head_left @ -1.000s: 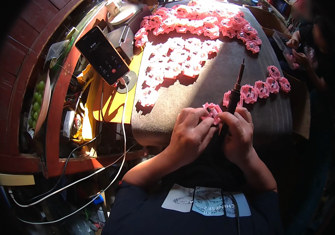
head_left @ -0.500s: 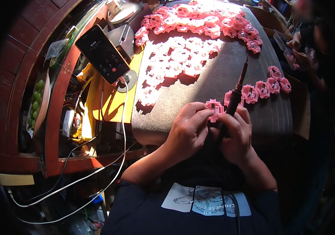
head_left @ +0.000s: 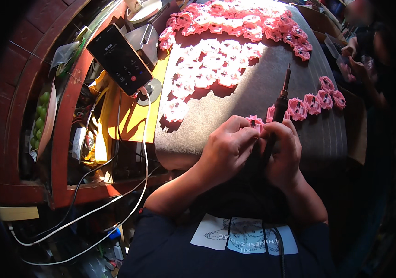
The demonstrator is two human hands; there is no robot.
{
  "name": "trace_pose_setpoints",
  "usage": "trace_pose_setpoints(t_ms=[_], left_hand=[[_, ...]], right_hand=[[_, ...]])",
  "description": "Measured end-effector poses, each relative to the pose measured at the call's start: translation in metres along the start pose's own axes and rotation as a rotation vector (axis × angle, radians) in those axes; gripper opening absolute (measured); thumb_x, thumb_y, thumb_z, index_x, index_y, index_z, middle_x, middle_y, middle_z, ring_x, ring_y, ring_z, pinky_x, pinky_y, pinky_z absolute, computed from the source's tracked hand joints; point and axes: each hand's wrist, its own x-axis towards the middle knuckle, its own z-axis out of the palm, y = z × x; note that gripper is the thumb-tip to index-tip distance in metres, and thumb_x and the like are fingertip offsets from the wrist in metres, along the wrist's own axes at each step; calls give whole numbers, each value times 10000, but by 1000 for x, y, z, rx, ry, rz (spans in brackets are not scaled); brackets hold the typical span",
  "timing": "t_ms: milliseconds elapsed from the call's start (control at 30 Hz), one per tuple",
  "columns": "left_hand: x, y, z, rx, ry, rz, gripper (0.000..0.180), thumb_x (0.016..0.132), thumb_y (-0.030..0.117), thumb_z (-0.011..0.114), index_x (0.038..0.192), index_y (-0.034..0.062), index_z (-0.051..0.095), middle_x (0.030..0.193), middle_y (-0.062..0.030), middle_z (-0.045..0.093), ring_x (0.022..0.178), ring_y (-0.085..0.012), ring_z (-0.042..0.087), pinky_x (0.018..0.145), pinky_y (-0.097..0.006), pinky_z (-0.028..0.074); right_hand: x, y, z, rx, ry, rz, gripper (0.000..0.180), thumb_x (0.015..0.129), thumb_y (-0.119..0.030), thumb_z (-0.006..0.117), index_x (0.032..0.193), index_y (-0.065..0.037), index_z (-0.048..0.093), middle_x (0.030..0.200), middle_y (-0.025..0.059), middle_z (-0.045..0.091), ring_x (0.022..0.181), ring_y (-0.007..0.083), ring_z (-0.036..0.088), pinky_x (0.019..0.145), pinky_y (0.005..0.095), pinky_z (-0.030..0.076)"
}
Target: The person uses a soldering iron to attach small components to pink plastic flower-shaped parts. They pick up each part, apply solder to the center, and place the finished piece on the table. A smartphone is visible on the left, and another person works nearby.
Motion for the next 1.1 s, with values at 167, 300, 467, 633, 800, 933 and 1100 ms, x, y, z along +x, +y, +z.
trace_pose_setpoints(t_ms=[167, 300, 467, 633, 800, 933, 1100], left_hand=[[2, -2, 2, -13, 19, -11, 208, 905, -42, 754, 1100, 27, 763, 1054, -135, 677, 924, -303, 713, 787, -371, 581], [1, 0, 2, 28, 45, -2, 185, 905, -33, 760, 1080, 29, 762, 1029, -133, 683, 908, -301, 714, 775, -377, 580], [1, 0, 5, 65, 58, 9, 174, 895, -28, 768, 1060, 28, 766, 1012, -130, 690, 883, -305, 716, 759, -382, 580], [1, -1, 6, 66, 87, 6, 173, 884, -27, 778, 1051, 20, 775, 1005, -134, 697, 872, -301, 721, 753, -377, 585], [-2, 0, 9, 16, 132, -41, 186, 873, -29, 784, 1052, 19, 781, 1008, -136, 707, 864, -295, 731, 738, -377, 591], [0, 1, 6, 78, 119, 11, 187, 876, -16, 781, 1059, 23, 776, 1014, -133, 708, 861, -291, 734, 727, -379, 592], [1, 2, 5, 127, 70, 13, 166, 877, -12, 770, 1038, 25, 754, 1010, -128, 699, 851, -300, 729, 725, -379, 590]], right_hand=[[-1, 1, 0, -28, 9, 11, 398, 823, 20, 785, 1190, -35, 640, 929, 105, 704, 836, 307, 637, 751, 417, 511], [-3, 1, -1, -96, 22, -23, 420, 824, 31, 778, 1209, -41, 626, 911, 106, 700, 837, 306, 638, 750, 408, 505], [-9, 4, 2, -99, 120, -247, 492, 800, 45, 774, 1240, -87, 599, 1001, 105, 753, 891, 296, 667, 779, 398, 504], [-10, -2, -5, -223, -25, -254, 423, 855, 28, 767, 1225, -64, 583, 1065, 149, 779, 937, 318, 705, 848, 426, 524], [-14, 3, 2, -204, 18, -207, 383, 833, -31, 745, 1200, -76, 649, 990, 105, 743, 938, 321, 674, 822, 416, 473], [-14, 5, 2, -204, -12, -172, 354, 853, -40, 743, 1195, -70, 656, 929, 102, 716, 893, 334, 654, 815, 418, 473], [-13, 3, -2, -103, 61, -194, 252, 944, -96, 726, 1176, -54, 636, 888, 100, 706, 846, 321, 660, 782, 419, 478]])
